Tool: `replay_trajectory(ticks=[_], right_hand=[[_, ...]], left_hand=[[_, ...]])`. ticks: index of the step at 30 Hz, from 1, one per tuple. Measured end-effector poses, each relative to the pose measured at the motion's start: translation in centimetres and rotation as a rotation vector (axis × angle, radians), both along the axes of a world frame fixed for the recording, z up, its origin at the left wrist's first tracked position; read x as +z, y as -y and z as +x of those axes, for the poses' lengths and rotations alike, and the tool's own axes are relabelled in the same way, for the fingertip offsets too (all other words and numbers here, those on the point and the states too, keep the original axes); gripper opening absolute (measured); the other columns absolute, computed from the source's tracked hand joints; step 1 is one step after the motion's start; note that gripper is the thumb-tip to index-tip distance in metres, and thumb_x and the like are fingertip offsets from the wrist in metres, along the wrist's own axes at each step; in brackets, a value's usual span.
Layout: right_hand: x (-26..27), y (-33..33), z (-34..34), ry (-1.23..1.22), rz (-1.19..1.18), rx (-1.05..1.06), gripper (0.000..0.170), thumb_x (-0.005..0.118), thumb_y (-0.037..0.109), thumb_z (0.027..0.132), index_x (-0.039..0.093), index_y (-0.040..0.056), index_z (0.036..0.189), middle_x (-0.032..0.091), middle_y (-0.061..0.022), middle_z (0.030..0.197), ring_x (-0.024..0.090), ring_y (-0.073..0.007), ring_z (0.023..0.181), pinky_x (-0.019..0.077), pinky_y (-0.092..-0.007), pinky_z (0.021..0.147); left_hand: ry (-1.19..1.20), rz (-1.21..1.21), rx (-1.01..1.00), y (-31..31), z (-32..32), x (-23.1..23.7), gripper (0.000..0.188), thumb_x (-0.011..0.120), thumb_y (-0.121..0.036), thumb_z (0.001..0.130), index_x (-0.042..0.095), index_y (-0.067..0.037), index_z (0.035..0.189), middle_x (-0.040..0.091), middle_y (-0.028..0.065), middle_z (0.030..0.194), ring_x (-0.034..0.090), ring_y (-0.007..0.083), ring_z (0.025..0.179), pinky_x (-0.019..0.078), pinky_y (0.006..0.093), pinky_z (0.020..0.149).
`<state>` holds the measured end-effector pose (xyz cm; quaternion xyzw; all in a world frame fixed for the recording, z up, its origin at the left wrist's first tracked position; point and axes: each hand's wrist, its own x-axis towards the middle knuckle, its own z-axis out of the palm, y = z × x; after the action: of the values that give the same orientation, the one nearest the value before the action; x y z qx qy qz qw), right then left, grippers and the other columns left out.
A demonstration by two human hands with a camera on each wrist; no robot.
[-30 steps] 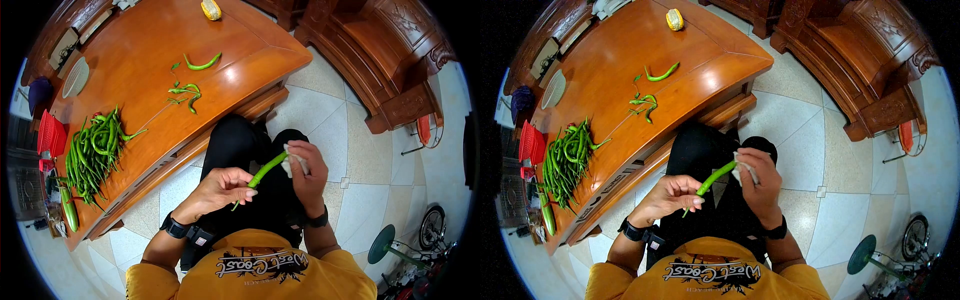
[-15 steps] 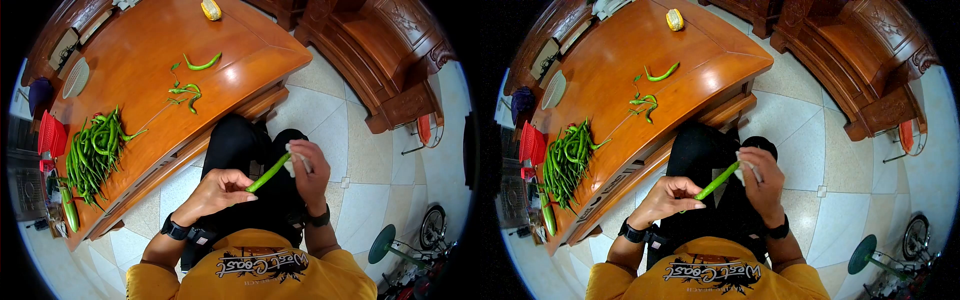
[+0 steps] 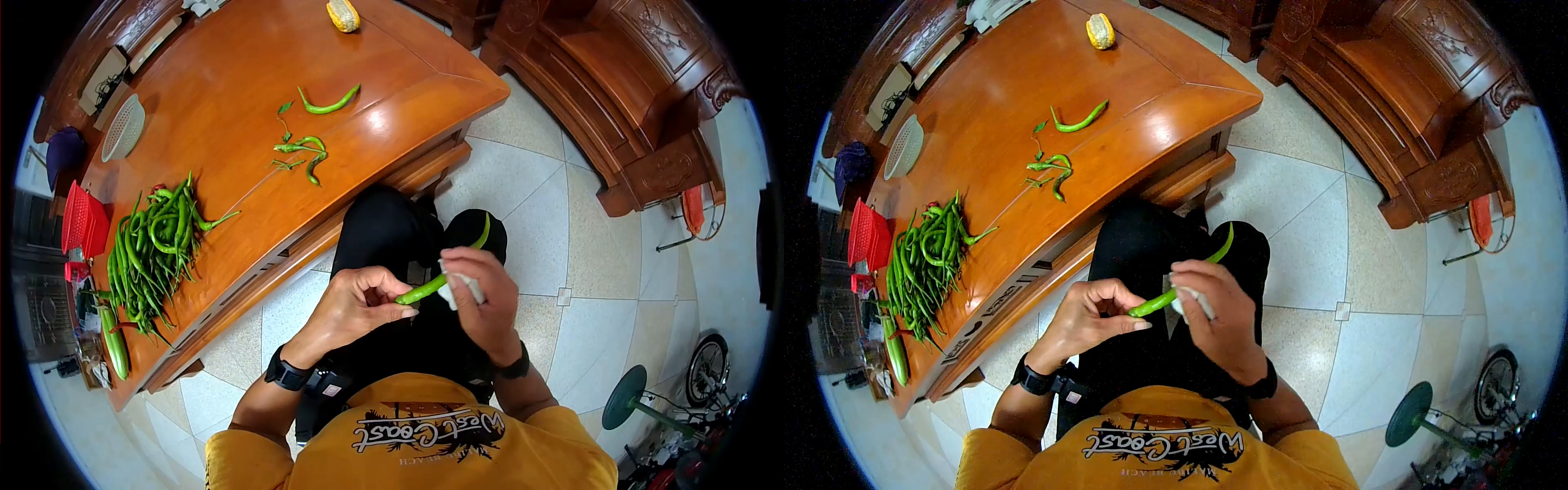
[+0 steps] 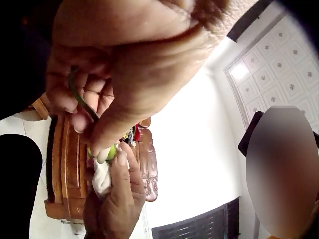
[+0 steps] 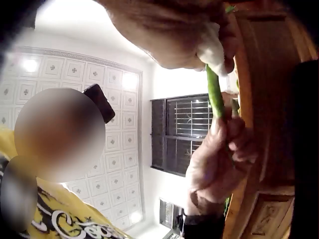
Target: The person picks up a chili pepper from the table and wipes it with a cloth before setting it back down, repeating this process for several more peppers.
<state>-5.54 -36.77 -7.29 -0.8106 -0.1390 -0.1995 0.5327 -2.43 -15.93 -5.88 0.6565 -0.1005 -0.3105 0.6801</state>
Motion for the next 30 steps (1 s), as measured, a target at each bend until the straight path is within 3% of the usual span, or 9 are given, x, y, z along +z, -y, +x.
replay_trajectory(ticks=[8,12,17,23,30], right_hand=[[0.4,-0.7,-0.3,0.002,0.028,0.061,0.016,0.064,-0.002,0.083,0.064,0.0013,0.098,0.065,-0.0143,0.106,0.066,-0.0258,0.091,0.0530,-0.0313,0.077],[-0.2,1.5,1.0,0.053,-0.028,-0.124,0.015,0.061,0.001,0.086,0.064,0.0012,0.101,0.066,-0.0152,0.104,0.066,-0.0255,0.091,0.0528,-0.0334,0.079],[-0.6,3.3,1.3,-0.183,0.270,-0.234,0.017,0.058,-0.002,0.088,0.064,0.0001,0.104,0.066,-0.0154,0.106,0.065,-0.0231,0.094,0.0520,-0.0309,0.080],[-0.5,2.7,1.2,0.032,0.025,-0.204,0.017,0.058,-0.002,0.088,0.064,0.0004,0.104,0.065,-0.0150,0.107,0.064,-0.0222,0.095,0.0512,-0.0307,0.081],[-0.4,2.4,1.0,0.061,0.041,-0.204,0.017,0.058,-0.001,0.089,0.063,-0.0002,0.105,0.065,-0.0156,0.107,0.064,-0.0220,0.095,0.0512,-0.0293,0.079]], left_hand=[[0.043,-0.036,0.040,0.0,0.0,-0.2,0.012,0.072,0.002,0.081,0.066,-0.001,0.089,0.069,0.0049,0.086,0.063,0.0055,0.075,0.0505,0.0190,0.065],[0.065,-0.038,0.030,-0.4,-0.1,0.3,0.010,0.072,0.003,0.080,0.067,0.000,0.089,0.069,0.0051,0.086,0.065,0.0074,0.076,0.0508,0.0194,0.065],[0.025,-0.021,0.001,-1.0,0.1,0.8,0.014,0.075,0.005,0.076,0.069,0.000,0.087,0.066,0.0058,0.088,0.063,0.0089,0.078,0.0521,0.0214,0.070],[0.113,-0.005,-0.012,-0.7,0.3,0.6,0.014,0.074,0.005,0.077,0.069,0.000,0.089,0.066,0.0058,0.088,0.065,0.0101,0.080,0.0531,0.0217,0.071],[0.089,-0.048,0.032,-0.4,0.2,0.0,0.013,0.072,0.006,0.079,0.068,0.001,0.090,0.067,0.0066,0.088,0.066,0.0105,0.081,0.0535,0.0225,0.074]])
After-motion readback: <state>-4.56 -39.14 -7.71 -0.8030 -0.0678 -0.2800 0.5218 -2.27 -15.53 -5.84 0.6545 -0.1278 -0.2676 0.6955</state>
